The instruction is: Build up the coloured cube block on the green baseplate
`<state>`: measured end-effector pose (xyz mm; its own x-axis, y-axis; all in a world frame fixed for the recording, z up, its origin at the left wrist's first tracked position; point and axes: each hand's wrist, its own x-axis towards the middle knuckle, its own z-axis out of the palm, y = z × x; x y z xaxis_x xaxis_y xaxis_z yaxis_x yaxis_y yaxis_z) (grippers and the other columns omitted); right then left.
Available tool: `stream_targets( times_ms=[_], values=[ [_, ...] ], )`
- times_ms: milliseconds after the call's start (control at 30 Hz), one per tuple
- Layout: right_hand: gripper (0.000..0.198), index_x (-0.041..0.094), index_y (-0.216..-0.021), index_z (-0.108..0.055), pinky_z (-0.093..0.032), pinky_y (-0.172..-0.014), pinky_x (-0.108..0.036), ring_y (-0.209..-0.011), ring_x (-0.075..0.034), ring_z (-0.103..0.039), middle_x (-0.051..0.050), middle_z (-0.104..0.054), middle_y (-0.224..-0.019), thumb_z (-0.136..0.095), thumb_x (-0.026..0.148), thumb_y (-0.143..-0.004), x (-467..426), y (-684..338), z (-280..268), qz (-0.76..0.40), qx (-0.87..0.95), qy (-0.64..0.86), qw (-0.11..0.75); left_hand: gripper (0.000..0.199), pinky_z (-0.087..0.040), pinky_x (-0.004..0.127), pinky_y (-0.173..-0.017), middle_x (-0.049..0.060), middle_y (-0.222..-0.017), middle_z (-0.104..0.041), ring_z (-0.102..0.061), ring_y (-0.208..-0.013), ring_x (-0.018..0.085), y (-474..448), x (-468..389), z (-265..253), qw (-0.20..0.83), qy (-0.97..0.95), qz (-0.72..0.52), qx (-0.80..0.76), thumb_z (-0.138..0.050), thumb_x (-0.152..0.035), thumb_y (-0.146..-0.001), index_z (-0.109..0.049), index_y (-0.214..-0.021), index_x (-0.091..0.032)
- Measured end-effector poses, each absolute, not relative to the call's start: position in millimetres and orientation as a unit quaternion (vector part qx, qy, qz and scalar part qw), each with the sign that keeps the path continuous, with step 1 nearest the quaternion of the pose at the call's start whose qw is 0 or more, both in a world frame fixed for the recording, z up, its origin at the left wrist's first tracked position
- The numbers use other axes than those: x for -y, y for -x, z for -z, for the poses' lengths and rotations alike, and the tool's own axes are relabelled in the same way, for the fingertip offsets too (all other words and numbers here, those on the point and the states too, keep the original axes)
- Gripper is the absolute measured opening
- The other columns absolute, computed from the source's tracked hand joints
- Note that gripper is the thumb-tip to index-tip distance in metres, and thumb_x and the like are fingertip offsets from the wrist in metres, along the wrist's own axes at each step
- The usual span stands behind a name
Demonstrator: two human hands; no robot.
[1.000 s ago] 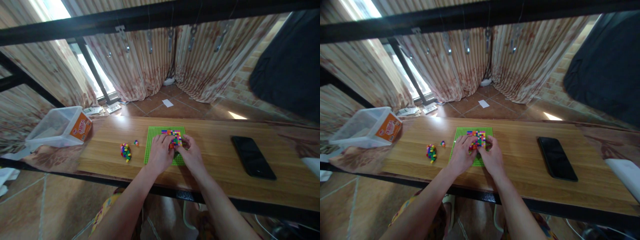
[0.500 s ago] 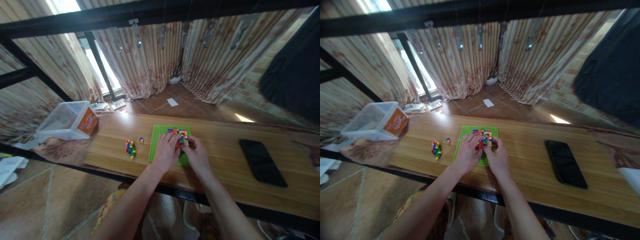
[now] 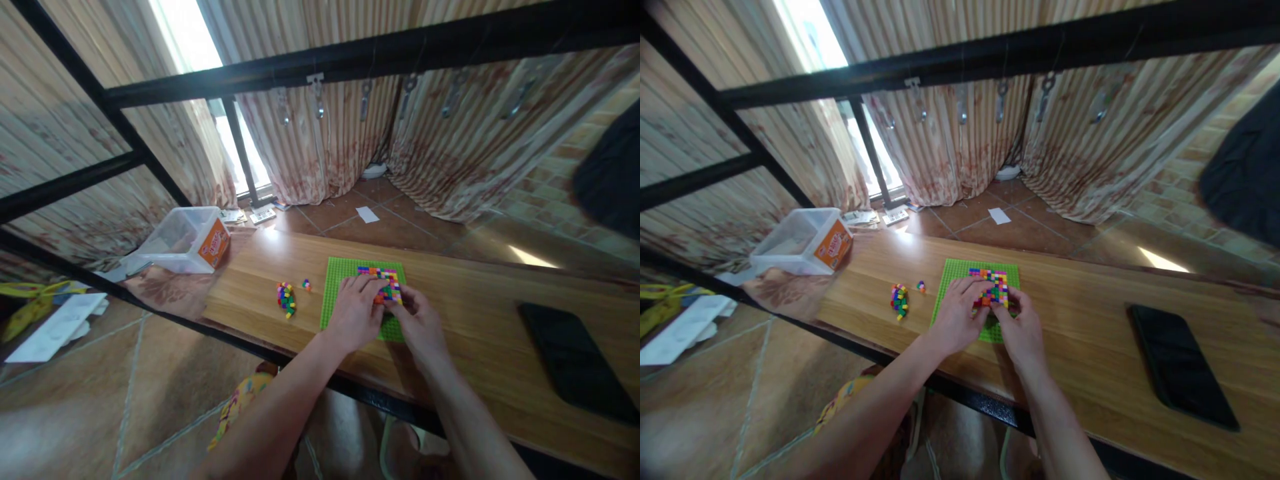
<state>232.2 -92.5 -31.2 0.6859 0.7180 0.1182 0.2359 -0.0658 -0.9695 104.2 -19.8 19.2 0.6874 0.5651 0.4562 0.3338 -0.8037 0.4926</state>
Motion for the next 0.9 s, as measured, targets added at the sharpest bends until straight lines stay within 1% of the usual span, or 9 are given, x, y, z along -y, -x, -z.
stream_targets(
  times_ms=[100,200,267,367,433,567,667,767,900],
  values=[
    [0.056,0.019,-0.123,-0.062,-0.053,-0.088,-0.047,-0.098,-0.027,-0.067,-0.014,-0.070,-0.118,-0.072,0.050,-0.076,97,-233,27,-0.214,0.326,0.698,0.601,0.041,-0.045,0.035,-0.106,0.006,-0.125,-0.067,-0.058,-0.120,0.021,-94,10,-26,0.186,-0.888,-0.317,-0.278,-0.056,-0.009,-0.084,-0.059,-0.122,-0.023],
    [0.061,0.020,-0.129,-0.058,-0.053,-0.090,-0.050,-0.103,-0.028,-0.065,-0.015,-0.065,-0.124,-0.069,0.053,-0.080,100,-232,16,-0.170,0.348,0.720,0.576,0.042,-0.045,0.036,-0.105,0.008,-0.123,-0.067,-0.059,-0.117,0.022,-75,-14,-32,0.162,-0.864,-0.278,-0.387,-0.053,-0.005,-0.083,-0.061,-0.122,-0.019],
    [0.061,0.020,-0.133,-0.056,-0.048,-0.097,-0.055,-0.112,-0.031,-0.061,-0.016,-0.062,-0.129,-0.065,0.053,-0.083,100,-231,9,-0.108,0.392,0.740,0.535,0.041,-0.046,0.042,-0.102,0.015,-0.119,-0.067,-0.059,-0.115,0.027,-60,-32,-32,0.150,-0.849,-0.262,-0.434,-0.053,-0.005,-0.080,-0.063,-0.119,-0.012],
    [0.059,0.021,-0.137,-0.054,-0.037,-0.110,-0.058,-0.130,-0.033,-0.049,-0.016,-0.055,-0.139,-0.060,0.053,-0.087,96,-231,3,-0.019,0.473,0.737,0.482,0.040,-0.045,0.043,-0.102,0.017,-0.119,-0.065,-0.060,-0.114,0.029,-41,-51,-28,0.116,-0.828,-0.181,-0.518,-0.058,-0.013,-0.083,-0.063,-0.123,-0.011],
    [0.058,0.023,-0.139,-0.052,-0.034,-0.112,-0.057,-0.136,-0.033,-0.044,-0.016,-0.049,-0.145,-0.057,0.053,-0.090,92,-231,3,-0.003,0.513,0.726,0.457,0.035,-0.045,0.041,-0.102,0.016,-0.115,-0.066,-0.061,-0.113,0.028,-34,-56,-25,0.103,-0.828,-0.144,-0.532,-0.059,-0.018,-0.086,-0.065,-0.119,-0.012],
    [0.056,0.023,-0.139,-0.053,-0.034,-0.112,-0.056,-0.136,-0.033,-0.043,-0.015,-0.045,-0.148,-0.053,0.054,-0.092,83,-231,9,-0.010,0.553,0.722,0.416,0.023,-0.049,0.036,-0.090,0.014,-0.107,-0.067,-0.065,-0.102,0.025,-34,-55,-19,0.110,-0.838,-0.080,-0.528,-0.054,-0.019,-0.089,-0.068,-0.106,-0.014],
    [0.054,0.024,-0.136,-0.056,-0.035,-0.111,-0.056,-0.134,-0.034,-0.045,-0.015,-0.046,-0.147,-0.053,0.055,-0.091,79,-232,12,-0.010,0.570,0.719,0.397,0.021,-0.050,0.034,-0.083,0.014,-0.106,-0.065,-0.067,-0.094,0.024,-39,-54,-19,0.126,-0.842,-0.044,-0.524,-0.049,-0.015,-0.091,-0.068,-0.099,-0.013],
    [0.055,0.023,-0.133,-0.058,-0.038,-0.109,-0.056,-0.130,-0.035,-0.047,-0.015,-0.049,-0.142,-0.057,0.056,-0.089,80,-234,11,-0.002,0.577,0.722,0.382,0.025,-0.050,0.034,-0.082,0.015,-0.105,-0.065,-0.068,-0.093,0.023,-42,-53,-19,0.131,-0.840,-0.032,-0.525,-0.044,-0.010,-0.091,-0.068,-0.099,-0.013],
    [0.055,0.025,-0.130,-0.061,-0.039,-0.107,-0.057,-0.125,-0.035,-0.050,-0.014,-0.052,-0.136,-0.061,0.057,-0.086,87,-233,8,0.014,0.569,0.732,0.375,0.028,-0.050,0.035,-0.082,0.015,-0.103,-0.065,-0.068,-0.092,0.024,-43,-51,-17,0.130,-0.842,-0.048,-0.521,-0.042,-0.009,-0.091,-0.068,-0.101,-0.012]
  ],
)
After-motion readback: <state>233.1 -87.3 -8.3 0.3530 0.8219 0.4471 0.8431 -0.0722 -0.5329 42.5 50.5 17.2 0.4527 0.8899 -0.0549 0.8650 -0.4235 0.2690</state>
